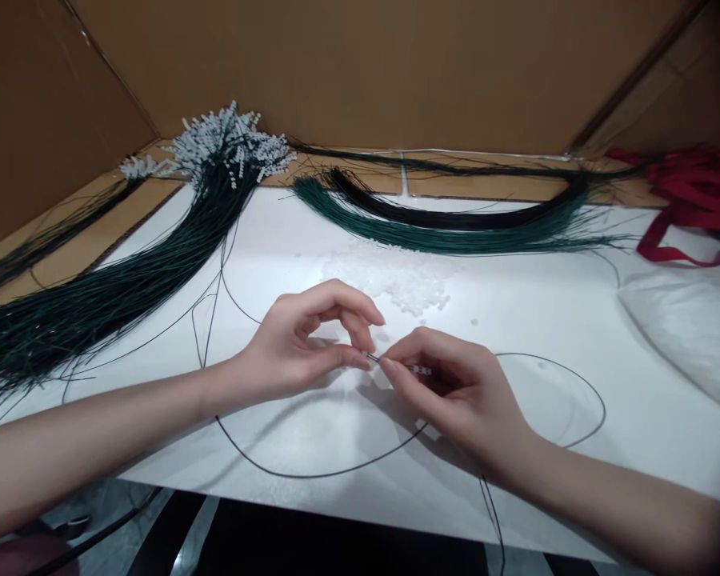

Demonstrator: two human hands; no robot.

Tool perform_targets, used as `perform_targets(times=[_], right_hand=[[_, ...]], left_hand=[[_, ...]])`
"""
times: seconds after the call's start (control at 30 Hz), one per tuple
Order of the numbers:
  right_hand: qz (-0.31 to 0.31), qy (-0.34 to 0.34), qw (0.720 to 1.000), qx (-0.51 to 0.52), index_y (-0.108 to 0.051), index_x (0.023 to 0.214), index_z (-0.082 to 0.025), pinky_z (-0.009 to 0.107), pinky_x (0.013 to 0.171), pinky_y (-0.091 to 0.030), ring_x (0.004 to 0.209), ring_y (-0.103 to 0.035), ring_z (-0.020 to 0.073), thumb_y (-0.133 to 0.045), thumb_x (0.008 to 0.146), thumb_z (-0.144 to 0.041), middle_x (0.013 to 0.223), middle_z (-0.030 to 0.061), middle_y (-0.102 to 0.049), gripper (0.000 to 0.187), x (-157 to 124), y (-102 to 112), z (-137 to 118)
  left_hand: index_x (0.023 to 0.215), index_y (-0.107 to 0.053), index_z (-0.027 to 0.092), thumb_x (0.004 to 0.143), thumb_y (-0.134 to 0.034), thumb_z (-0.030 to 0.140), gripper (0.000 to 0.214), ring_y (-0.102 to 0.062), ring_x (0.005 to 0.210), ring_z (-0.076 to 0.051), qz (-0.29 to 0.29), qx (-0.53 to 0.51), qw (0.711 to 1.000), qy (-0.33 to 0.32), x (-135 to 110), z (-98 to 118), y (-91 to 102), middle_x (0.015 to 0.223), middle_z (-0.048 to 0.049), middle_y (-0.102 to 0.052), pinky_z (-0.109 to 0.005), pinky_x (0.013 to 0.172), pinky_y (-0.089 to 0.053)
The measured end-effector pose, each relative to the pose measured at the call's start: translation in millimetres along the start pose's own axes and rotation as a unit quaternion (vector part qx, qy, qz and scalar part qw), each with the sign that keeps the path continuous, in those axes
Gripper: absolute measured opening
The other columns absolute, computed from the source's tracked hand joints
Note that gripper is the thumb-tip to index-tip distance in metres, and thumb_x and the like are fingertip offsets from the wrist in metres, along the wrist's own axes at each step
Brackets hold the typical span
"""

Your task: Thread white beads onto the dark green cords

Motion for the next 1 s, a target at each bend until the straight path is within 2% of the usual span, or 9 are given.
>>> perform_targets(times=[0.37, 0.6, 0.77, 1.0], right_hand=[[0.004, -0.001, 1.0, -0.007, -0.066, 0.074, -0.015, 0.024, 0.048, -0.03, 0.053, -0.039, 0.0083, -0.06, 0.089, -0.016, 0.06, -0.003, -0.05, 0.016, 2.0, 0.2, -1.2], [0.005, -0.002, 1.0, -0.009, -0.066, 0.075, -0.015, 0.023, 0.047, -0.03, 0.053, -0.039, 0.0078, -0.06, 0.089, -0.015, 0.06, -0.0031, -0.05, 0.014, 0.6, -0.4, -0.1], [0.004, -0.002, 1.0, -0.013, -0.065, 0.075, -0.016, 0.023, 0.047, -0.029, 0.053, -0.039, 0.0082, -0.059, 0.089, -0.015, 0.06, -0.003, -0.05, 0.015, 0.6, -0.4, -0.8], [0.004, -0.013, 1.0, 0.006, -0.065, 0.077, -0.016, 0.023, 0.047, -0.029, 0.053, -0.039, 0.0083, -0.059, 0.089, -0.017, 0.06, -0.0035, -0.049, 0.013, 0.0, -0.4, 1.0]], left_hand=[[0.104, -0.065, 0.019, 0.078, -0.08, 0.013, 0.031, -0.07, 0.076, -0.014, 0.019, 0.003, 1.0, -0.007, -0.4, 0.6, -1.1, 0.084, -0.0015, -0.07, -0.032, 0.084, -0.058], [0.106, -0.064, 0.016, 0.077, -0.08, 0.011, 0.033, -0.07, 0.077, -0.014, 0.014, 0.016, 1.0, 0.004, 1.3, 0.8, -2.4, 0.082, -0.0025, -0.07, -0.028, 0.081, -0.059], [0.105, -0.064, 0.018, 0.081, -0.076, 0.012, 0.028, -0.07, 0.076, -0.014, 0.01, 0.026, 0.999, -0.02, -1.5, 0.2, -3.9, 0.083, -0.0017, -0.07, -0.032, 0.084, -0.058], [0.107, -0.064, 0.02, 0.081, -0.076, 0.012, 0.03, -0.067, 0.084, -0.016, -0.003, 0.048, 0.998, -0.033, -1.9, -0.2, -7.5, 0.091, -0.004, -0.068, -0.029, 0.076, -0.057]])
Point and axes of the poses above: each hand's wrist, its own x-axis towards the middle knuckle, its own y-axis out of the back of the hand, z = x × y, the point moved 5 cm from there along x, towards the middle knuckle
